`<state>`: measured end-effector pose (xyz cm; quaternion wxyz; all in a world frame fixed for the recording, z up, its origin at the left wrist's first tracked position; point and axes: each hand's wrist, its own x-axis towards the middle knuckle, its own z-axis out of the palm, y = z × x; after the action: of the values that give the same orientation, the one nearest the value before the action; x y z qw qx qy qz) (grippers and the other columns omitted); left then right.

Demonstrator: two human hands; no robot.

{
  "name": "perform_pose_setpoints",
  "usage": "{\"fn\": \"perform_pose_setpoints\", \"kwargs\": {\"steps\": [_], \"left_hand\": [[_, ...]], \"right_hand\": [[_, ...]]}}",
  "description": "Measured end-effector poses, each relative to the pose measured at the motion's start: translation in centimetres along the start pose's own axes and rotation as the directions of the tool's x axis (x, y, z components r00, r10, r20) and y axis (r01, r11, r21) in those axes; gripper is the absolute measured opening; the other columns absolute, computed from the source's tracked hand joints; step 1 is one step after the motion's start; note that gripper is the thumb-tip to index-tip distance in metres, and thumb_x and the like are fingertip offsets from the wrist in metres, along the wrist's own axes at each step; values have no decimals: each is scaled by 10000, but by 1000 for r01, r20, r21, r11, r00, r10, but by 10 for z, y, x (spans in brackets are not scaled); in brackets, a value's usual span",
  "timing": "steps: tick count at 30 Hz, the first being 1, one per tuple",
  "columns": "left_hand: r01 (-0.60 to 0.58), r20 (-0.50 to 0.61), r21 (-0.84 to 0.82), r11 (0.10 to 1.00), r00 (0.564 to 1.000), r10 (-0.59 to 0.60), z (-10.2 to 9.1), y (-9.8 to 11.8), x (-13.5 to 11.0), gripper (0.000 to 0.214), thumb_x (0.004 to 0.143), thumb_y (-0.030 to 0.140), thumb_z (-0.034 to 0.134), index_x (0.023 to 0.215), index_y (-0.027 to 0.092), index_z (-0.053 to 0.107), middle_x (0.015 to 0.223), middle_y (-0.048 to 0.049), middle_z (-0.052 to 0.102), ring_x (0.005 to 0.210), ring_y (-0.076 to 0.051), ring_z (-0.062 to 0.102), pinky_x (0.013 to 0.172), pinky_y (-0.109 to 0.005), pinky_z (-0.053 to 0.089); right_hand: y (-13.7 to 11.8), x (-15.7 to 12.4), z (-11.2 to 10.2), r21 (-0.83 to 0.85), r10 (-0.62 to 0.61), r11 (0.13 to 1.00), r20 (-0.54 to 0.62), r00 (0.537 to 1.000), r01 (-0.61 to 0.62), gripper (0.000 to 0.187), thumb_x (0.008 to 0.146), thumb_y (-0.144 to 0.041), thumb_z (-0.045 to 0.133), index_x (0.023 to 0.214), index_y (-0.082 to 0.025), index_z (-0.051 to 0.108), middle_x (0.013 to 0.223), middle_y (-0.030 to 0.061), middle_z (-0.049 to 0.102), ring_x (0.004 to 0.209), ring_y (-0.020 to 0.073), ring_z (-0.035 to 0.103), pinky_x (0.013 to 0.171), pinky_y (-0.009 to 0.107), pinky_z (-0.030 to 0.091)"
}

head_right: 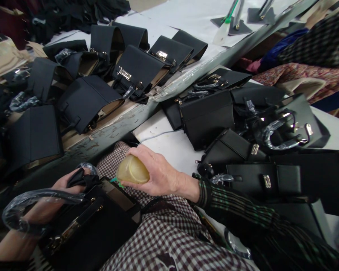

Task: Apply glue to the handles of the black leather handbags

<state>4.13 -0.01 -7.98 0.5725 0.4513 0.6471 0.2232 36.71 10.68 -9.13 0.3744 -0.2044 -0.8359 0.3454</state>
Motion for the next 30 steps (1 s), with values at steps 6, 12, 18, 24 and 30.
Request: {"fn": "perform_pose_setpoints", "kwargs": {"steps": [6, 12, 18, 24, 30], "left_hand": [[36, -24, 18, 999, 999, -36, 6, 11, -5, 204, 888, 317, 691, 1016, 243, 550, 890, 50, 543, 797, -131, 483, 750, -220, 454], [117, -55, 25, 993, 992, -115, 7, 13, -12, 222, 872, 307, 699, 1029, 259, 550, 889, 72, 566, 789, -130, 495, 730, -212, 457], [138, -55, -14, 990, 989, -139, 11, 20, -32, 232, 811, 310, 716, 980, 252, 569, 828, 74, 547, 732, -125, 464, 652, -214, 442], [183, -182, -143, 973, 961, -207, 30, 40, -51, 251, 694, 315, 762, 851, 232, 584, 740, 80, 561, 662, -102, 467, 604, -205, 411], [181, -231, -125, 975, 951, -206, 30, 32, -60, 372, 666, 337, 806, 958, 234, 599, 811, 71, 604, 720, -113, 516, 653, -201, 438]], "right_hand": [[-4, -17, -13, -27, 134, 991, 224, 965, -131, 516, 919, -496, 757, 1266, -200, 515, 1080, 108, 668, 921, 255, 653, 797, 396, 563], [-1, -32, -11, -52, 191, 981, 311, 931, -185, 521, 901, -466, 786, 1251, -169, 541, 1100, 116, 682, 947, 258, 668, 830, 405, 560], [-5, -33, -17, -54, 340, 939, 294, 893, -340, 519, 868, -469, 812, 1216, -161, 580, 1121, 124, 701, 952, 272, 680, 845, 433, 551], [-5, -42, -20, -27, 399, 912, 279, 873, -408, 473, 880, -459, 791, 1207, -184, 588, 1132, 114, 702, 972, 263, 679, 859, 425, 550], [-6, -48, -18, -16, 415, 902, 310, 856, -431, 487, 879, -450, 786, 1220, -170, 581, 1118, 116, 698, 956, 263, 675, 851, 430, 554]]}}
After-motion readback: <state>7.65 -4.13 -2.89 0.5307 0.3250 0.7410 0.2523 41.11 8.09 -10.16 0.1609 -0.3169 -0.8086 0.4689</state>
